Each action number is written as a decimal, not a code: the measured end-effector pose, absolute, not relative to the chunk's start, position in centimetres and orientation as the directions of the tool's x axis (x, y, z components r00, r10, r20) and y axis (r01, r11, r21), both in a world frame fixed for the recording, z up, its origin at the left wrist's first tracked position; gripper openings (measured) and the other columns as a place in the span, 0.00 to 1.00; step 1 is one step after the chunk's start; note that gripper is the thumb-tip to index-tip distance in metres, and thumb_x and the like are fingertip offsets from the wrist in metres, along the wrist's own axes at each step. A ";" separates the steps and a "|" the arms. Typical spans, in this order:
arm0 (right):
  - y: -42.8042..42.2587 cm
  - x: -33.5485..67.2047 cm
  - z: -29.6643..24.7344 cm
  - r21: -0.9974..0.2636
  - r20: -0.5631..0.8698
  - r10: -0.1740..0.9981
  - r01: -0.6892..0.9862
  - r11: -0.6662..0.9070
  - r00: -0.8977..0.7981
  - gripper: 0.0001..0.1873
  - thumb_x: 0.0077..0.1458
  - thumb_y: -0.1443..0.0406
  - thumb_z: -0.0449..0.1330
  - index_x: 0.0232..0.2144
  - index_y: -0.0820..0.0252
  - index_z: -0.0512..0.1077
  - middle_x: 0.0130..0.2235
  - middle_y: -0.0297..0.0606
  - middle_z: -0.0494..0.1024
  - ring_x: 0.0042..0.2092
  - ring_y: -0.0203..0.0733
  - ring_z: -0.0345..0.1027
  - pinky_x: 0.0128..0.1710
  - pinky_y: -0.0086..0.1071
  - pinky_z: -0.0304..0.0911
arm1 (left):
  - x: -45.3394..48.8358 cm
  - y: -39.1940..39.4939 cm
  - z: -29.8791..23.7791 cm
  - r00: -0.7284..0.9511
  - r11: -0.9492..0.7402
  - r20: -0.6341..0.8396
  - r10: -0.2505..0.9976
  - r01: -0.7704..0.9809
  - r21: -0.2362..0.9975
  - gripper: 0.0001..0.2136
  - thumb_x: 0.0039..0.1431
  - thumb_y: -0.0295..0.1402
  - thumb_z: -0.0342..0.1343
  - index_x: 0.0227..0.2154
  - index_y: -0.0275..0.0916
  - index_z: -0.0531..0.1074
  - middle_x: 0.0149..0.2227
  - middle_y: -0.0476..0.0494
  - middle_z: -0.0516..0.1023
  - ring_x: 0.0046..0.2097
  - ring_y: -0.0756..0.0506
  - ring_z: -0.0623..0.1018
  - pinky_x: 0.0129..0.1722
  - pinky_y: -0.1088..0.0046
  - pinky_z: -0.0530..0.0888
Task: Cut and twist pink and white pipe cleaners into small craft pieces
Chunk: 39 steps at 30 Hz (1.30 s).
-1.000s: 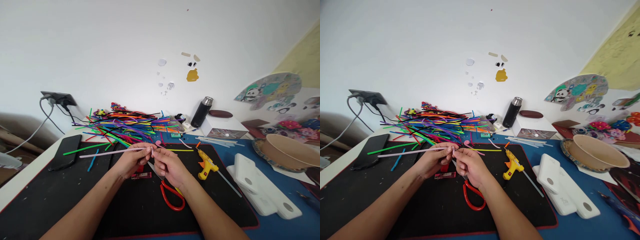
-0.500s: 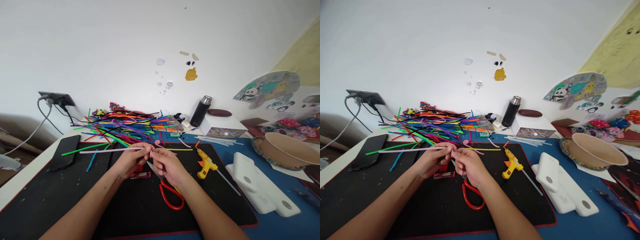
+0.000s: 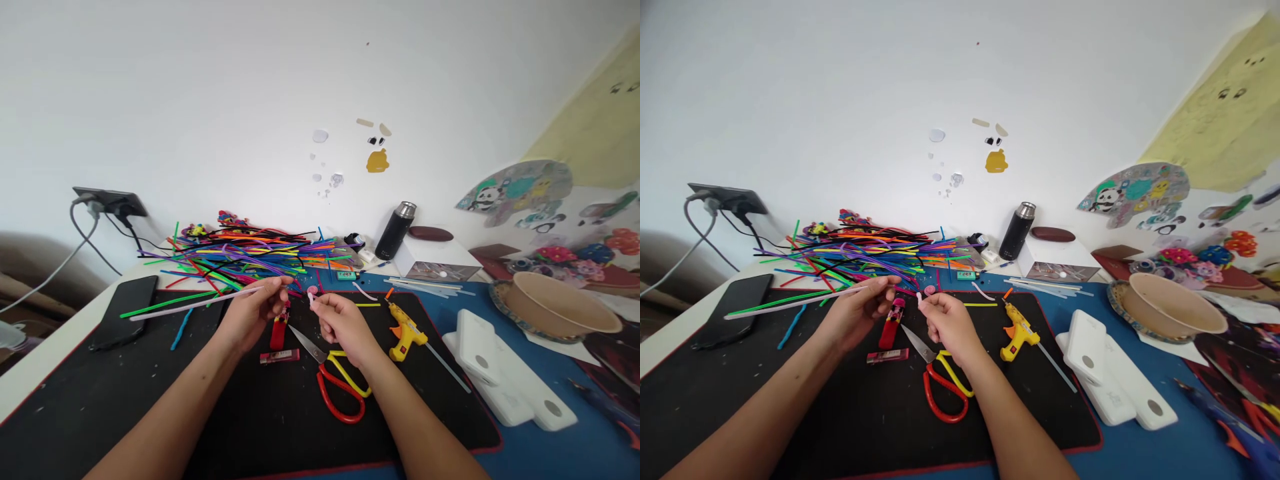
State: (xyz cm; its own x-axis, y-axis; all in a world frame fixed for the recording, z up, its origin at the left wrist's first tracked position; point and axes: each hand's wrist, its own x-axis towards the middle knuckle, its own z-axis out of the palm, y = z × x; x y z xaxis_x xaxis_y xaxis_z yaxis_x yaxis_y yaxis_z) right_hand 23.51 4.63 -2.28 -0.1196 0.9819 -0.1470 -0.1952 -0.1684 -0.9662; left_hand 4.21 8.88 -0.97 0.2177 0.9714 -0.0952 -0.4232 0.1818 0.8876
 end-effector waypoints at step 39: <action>4.3 24.5 -3.4 -0.521 -0.039 0.999 0.853 -0.004 -0.019 0.10 0.62 0.63 0.61 0.31 0.58 0.80 0.30 0.38 0.81 0.31 0.41 0.71 0.30 0.32 0.51 | 3.9 9.6 -1.6 0.233 0.158 -0.048 0.971 -0.478 0.864 0.15 0.50 0.35 0.68 0.40 0.35 0.77 0.28 0.47 0.81 0.24 0.52 0.70 0.23 0.78 0.64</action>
State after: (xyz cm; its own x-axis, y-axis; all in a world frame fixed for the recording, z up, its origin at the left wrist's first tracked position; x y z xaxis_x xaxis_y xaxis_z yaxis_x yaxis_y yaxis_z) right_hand 24.52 4.27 -3.43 -0.0195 0.9990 -0.0393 0.8533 -0.0039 -0.5214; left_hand 3.94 9.58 -1.63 0.2326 0.9714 -0.0483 -0.4784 0.1575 0.8639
